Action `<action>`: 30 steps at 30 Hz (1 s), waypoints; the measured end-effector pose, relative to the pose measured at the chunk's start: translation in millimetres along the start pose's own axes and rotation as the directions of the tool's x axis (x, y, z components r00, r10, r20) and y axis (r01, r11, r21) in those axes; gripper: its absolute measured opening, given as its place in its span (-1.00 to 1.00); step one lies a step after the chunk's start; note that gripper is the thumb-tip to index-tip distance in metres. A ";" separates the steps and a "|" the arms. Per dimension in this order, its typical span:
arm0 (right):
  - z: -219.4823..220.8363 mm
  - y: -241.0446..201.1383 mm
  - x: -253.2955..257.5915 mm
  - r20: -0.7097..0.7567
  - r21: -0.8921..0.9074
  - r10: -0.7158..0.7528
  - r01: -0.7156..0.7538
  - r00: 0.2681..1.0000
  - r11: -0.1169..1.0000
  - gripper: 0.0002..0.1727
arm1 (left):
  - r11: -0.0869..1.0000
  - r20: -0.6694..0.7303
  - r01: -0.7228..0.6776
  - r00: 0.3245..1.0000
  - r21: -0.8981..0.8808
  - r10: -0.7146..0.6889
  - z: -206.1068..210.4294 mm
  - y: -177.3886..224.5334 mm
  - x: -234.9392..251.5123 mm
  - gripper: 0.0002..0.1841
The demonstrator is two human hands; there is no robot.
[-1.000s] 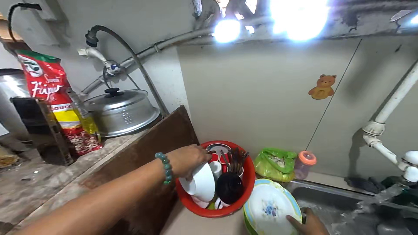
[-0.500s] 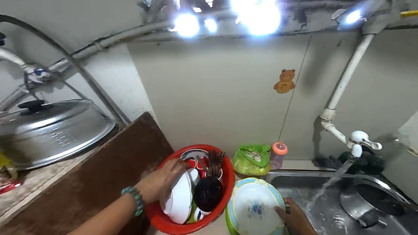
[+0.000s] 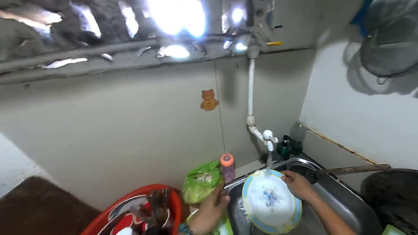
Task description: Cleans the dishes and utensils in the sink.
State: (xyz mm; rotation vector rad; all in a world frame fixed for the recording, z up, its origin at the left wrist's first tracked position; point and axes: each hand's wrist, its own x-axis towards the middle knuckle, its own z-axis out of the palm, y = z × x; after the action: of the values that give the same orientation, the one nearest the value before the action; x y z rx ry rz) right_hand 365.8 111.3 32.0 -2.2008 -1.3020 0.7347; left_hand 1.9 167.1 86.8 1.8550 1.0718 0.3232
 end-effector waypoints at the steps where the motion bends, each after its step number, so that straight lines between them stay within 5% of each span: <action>1: -12.1 -3.0 1.2 0.004 -0.088 -0.005 0.005 1.000 0.996 -0.58 | 0.997 0.007 0.047 0.999 -0.058 -0.046 28.3 -0.9 25.0 -0.33; 5: -40.5 -14.8 8.4 0.001 -0.288 -0.082 0.079 0.997 0.954 -0.57 | 0.948 0.009 0.174 0.984 -0.267 -0.178 122.2 -1.6 97.0 -0.34; 9: -46.8 -8.0 28.0 0.003 -0.285 -0.118 0.114 0.993 0.952 -0.57 | 0.808 -0.059 0.195 0.961 -0.555 -0.272 170.3 -0.3 118.0 -0.49; 14: 8.3 10.8 36.4 -0.079 -0.292 -0.045 0.020 0.996 0.956 -0.38 | 0.731 -0.096 0.143 0.957 -0.667 -0.274 179.7 0.9 115.0 -0.58; 21: 77.6 -5.9 7.8 0.322 -0.277 -0.190 0.285 0.927 0.918 -0.21 | 0.680 -0.088 0.220 0.918 -0.699 -0.387 169.8 6.4 105.4 -0.59; 30: 86.0 0.3 10.1 0.088 -0.308 -0.282 0.295 0.955 0.905 -0.19 | 0.858 -0.245 0.169 0.915 -0.486 -0.319 161.3 25.5 91.6 -0.61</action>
State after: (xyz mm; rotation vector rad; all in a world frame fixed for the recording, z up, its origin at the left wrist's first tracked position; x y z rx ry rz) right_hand 313.5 131.2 -34.1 -2.1645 -1.8293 0.4839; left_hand 167.2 138.6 3.7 1.2491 1.3080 0.6780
